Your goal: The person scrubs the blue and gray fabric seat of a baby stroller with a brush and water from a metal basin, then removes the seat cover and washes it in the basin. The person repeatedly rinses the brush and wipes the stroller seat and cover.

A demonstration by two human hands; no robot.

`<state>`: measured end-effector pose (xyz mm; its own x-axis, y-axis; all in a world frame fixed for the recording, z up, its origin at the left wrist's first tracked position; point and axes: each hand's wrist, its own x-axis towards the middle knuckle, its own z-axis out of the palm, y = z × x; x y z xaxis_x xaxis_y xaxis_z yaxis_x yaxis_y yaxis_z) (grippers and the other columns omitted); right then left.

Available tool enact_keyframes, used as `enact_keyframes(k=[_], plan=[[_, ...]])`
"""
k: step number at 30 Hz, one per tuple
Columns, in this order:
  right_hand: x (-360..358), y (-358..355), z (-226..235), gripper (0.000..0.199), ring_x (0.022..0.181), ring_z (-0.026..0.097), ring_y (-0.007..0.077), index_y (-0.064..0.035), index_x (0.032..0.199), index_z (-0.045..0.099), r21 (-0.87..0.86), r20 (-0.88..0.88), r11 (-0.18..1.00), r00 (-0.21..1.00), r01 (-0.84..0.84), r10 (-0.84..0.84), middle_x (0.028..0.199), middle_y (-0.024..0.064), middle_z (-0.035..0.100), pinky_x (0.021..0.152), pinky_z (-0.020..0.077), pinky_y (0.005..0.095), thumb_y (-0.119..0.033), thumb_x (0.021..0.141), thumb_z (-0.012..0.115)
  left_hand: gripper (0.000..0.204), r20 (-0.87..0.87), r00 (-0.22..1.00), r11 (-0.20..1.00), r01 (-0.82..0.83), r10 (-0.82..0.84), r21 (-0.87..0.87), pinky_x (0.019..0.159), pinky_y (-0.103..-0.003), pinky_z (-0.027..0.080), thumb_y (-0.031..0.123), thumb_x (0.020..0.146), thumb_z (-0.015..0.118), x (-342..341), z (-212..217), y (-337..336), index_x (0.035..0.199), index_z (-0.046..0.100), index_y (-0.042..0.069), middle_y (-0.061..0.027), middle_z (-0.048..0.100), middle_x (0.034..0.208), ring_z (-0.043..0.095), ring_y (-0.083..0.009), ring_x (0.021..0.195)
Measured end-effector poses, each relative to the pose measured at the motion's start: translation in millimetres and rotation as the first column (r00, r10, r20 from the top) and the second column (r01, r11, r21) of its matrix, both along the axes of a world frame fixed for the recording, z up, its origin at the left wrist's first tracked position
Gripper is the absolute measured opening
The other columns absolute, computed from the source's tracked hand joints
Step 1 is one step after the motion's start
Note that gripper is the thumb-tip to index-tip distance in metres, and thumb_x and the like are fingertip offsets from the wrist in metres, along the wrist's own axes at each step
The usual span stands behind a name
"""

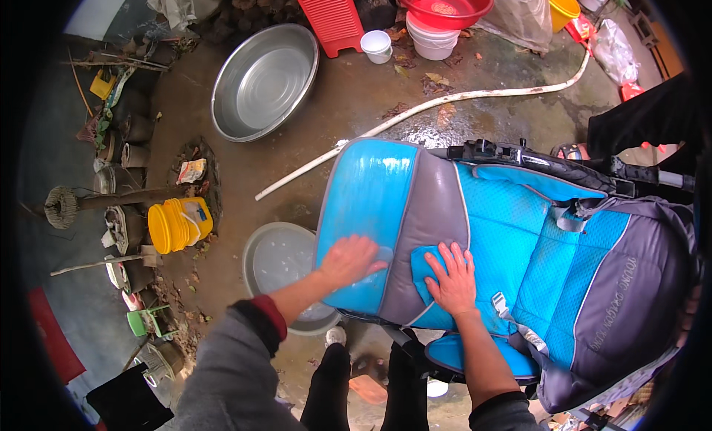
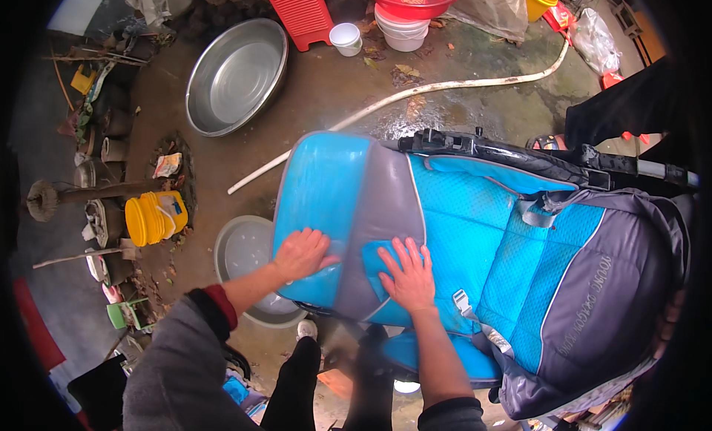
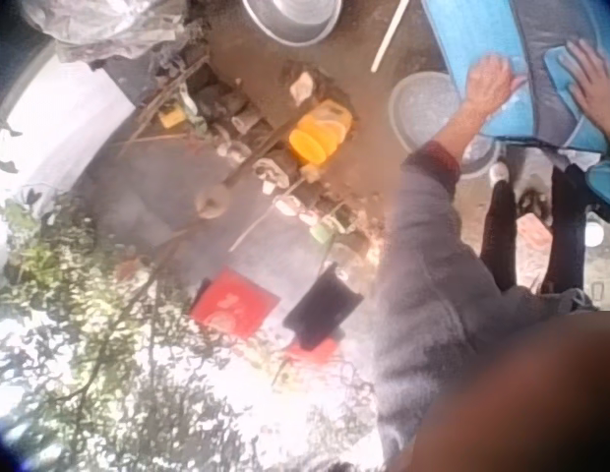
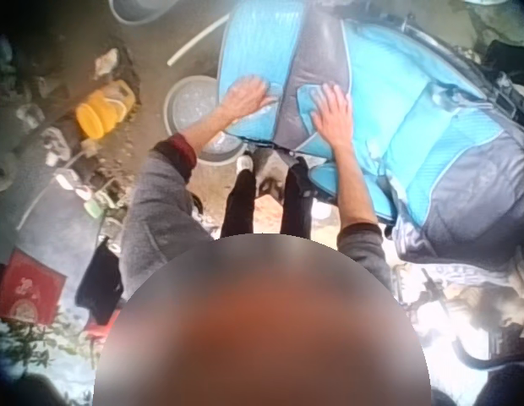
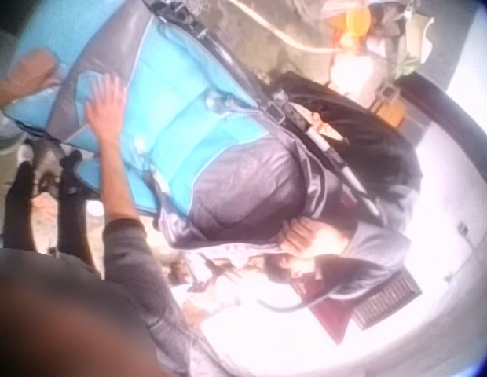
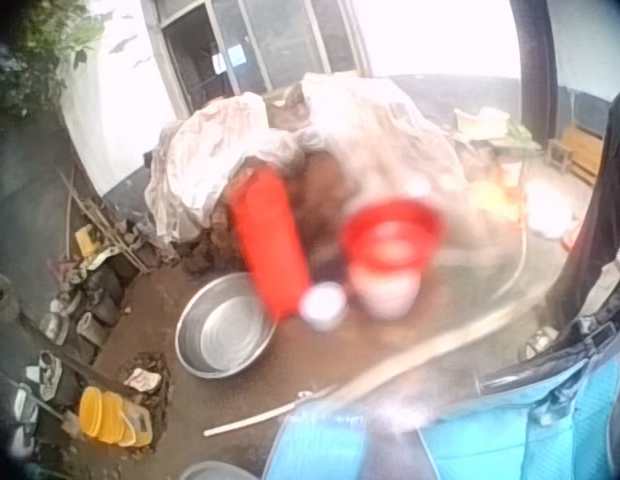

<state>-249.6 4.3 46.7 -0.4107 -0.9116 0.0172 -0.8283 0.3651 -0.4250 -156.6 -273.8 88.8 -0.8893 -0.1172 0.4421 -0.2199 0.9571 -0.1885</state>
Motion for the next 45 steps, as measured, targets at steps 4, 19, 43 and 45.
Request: enact_keyframes(k=[4, 19, 43, 45], plan=[[-1, -1, -1, 0.058, 0.144, 0.037, 0.0309, -0.0286, 0.142, 0.054, 0.011, 0.007, 1.000, 1.000, 0.015, -0.015, 0.153, 0.0067, 0.044, 0.118, 0.0253, 0.0541, -0.036, 0.087, 0.071, 0.044, 0.369, 0.888, 0.852, -0.402, 0.273, 0.337, 0.078, -0.045, 0.055, 0.049, 0.091, 0.064, -60, -14, -52, 0.100, 0.063, 0.007, -0.0142, 0.066, 0.094, 0.067, -0.0335, 0.093], [-2, -1, -5, 0.055, 0.144, 0.038, 0.0314, -0.0234, 0.137, 0.057, -0.052, 0.021, 0.997, 0.998, 0.053, -0.052, 0.151, 0.0083, 0.046, 0.118, 0.0278, 0.0520, -0.035, 0.086, 0.072, 0.046, 0.196, 0.954, 0.921, -0.276, 0.228, 0.275, 0.062, -0.042, 0.050, 0.044, 0.091, 0.065, -59, -49, -17, 0.123, 0.060, 0.011, -0.0115, 0.059, 0.089, 0.062, -0.0299, 0.076], [-1, -2, -6, 0.058, 0.142, 0.040, 0.0327, -0.0216, 0.138, 0.058, -0.086, -0.002, 0.994, 0.998, 0.066, -0.066, 0.149, 0.0093, 0.048, 0.117, 0.0291, 0.0540, -0.033, 0.083, 0.074, 0.046, 0.156, 0.872, 0.812, -0.490, 0.465, 0.316, 0.068, -0.047, 0.055, 0.035, 0.093, 0.065, 3, -36, -39, 0.137, 0.057, 0.026, -0.0169, 0.061, 0.098, 0.066, -0.0344, 0.087], [-1, -2, -7, 0.058, 0.142, 0.040, 0.0329, -0.0216, 0.138, 0.058, -0.092, -0.016, 0.994, 0.998, 0.066, -0.067, 0.149, 0.0094, 0.048, 0.117, 0.0290, 0.0542, -0.033, 0.083, 0.074, 0.046, 0.281, 0.783, 0.666, -0.621, 0.555, 0.414, 0.069, -0.048, 0.055, 0.033, 0.094, 0.063, -22, -49, -61, 0.138, 0.055, 0.025, -0.0168, 0.060, 0.098, 0.066, -0.0352, 0.086]])
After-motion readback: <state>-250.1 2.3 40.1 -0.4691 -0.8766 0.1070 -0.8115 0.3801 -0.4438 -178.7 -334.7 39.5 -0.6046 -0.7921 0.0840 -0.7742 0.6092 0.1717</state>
